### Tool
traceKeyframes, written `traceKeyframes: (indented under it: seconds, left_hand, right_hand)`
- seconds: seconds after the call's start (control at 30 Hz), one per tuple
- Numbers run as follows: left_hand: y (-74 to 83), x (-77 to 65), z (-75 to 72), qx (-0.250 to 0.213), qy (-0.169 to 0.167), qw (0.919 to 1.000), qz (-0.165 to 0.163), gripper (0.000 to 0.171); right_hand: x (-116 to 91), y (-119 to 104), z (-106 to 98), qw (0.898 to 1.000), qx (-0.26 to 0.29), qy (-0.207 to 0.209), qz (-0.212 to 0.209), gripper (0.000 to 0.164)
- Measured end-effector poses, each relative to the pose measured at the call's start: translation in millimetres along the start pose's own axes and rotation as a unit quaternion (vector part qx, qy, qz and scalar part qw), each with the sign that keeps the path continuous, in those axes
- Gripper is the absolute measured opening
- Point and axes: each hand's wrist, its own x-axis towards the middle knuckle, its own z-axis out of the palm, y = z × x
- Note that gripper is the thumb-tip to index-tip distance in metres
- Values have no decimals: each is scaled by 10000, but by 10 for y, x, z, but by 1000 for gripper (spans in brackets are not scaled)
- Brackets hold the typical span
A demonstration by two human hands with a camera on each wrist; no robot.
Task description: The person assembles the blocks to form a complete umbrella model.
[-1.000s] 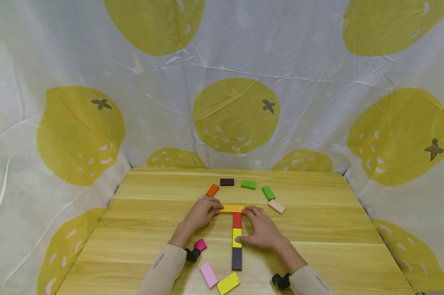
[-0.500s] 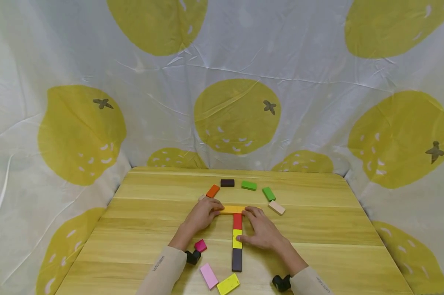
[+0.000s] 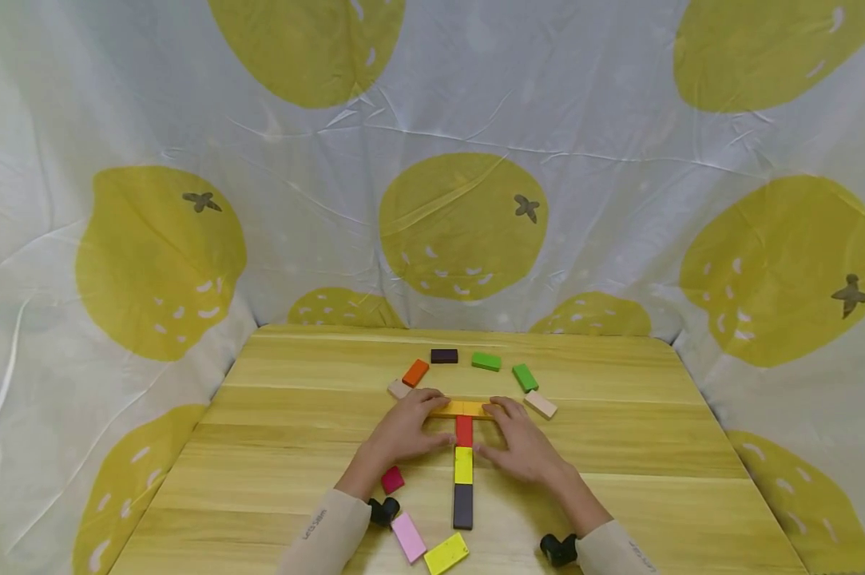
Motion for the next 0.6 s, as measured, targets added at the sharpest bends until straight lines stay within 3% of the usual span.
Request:
traceKeyframes:
  seconds: [0.4,0.6]
  left_hand:
    - [160,-42,53,574,-559,9967,136,97]
    - [188,-36,16,820,-581,9945,294,98]
  right_hand:
    - [-38,234,-215,9992,213,340,15,70]
    - [-78,357,-248,9987,204,455,87,68]
